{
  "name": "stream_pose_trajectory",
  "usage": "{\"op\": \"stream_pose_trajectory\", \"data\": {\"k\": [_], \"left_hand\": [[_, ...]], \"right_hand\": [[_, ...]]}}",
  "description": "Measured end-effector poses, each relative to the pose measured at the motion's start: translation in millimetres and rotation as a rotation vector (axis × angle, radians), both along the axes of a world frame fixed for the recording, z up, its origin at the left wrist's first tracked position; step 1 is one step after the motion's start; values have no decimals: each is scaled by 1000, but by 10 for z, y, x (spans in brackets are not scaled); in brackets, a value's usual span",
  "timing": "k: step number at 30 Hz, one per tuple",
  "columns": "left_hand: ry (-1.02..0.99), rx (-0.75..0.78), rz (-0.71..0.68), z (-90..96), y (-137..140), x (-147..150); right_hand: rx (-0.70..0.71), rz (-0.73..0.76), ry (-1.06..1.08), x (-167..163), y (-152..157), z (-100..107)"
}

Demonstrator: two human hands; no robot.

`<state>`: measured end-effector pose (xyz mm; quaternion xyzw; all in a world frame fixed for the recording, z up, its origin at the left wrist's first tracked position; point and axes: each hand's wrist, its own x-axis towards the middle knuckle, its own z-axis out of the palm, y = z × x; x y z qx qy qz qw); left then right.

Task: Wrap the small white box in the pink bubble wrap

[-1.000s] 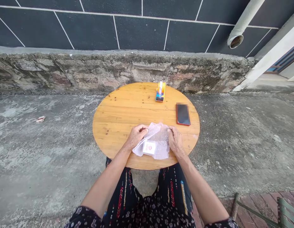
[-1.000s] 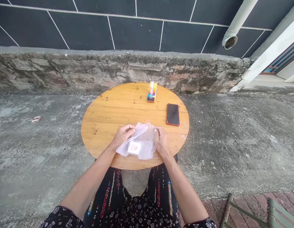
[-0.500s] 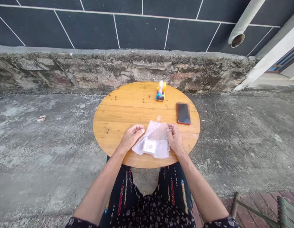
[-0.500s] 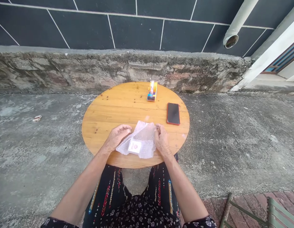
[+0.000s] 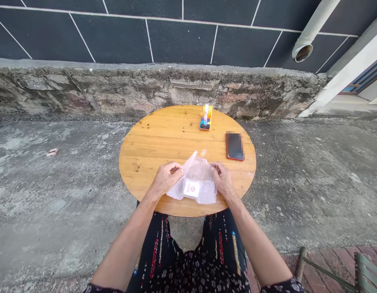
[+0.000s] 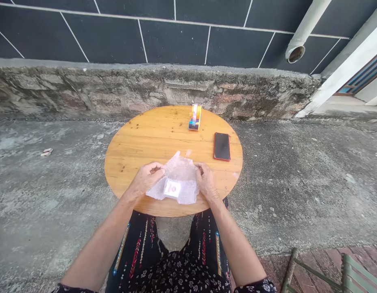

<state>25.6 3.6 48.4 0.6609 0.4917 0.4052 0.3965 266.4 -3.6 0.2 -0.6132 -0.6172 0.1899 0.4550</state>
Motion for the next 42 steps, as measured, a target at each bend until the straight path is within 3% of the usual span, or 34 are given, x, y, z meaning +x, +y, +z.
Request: {"op": "stream_pose_trajectory", "data": {"k": [10,17,21,29,33,42], "left_hand": [[-107,-98,109,-196,17,-194],[-204,105,165,-426,-29,-202],[-210,132,193,-518,-13,-218],[-86,204,327,-491,-78,-239],[5,262,327,-451,-89,-214],[30,262,300,-416,-90,-217]], "right_hand": [[9,-10,37,-13,-17,23],[38,-88,43,23,-33,61],[26,-115,64,46,-38,66],[70,-158,82,62,-10,9],[142,-175,101,45,-38,37],[143,208,-188,-132,-302,178]]}}
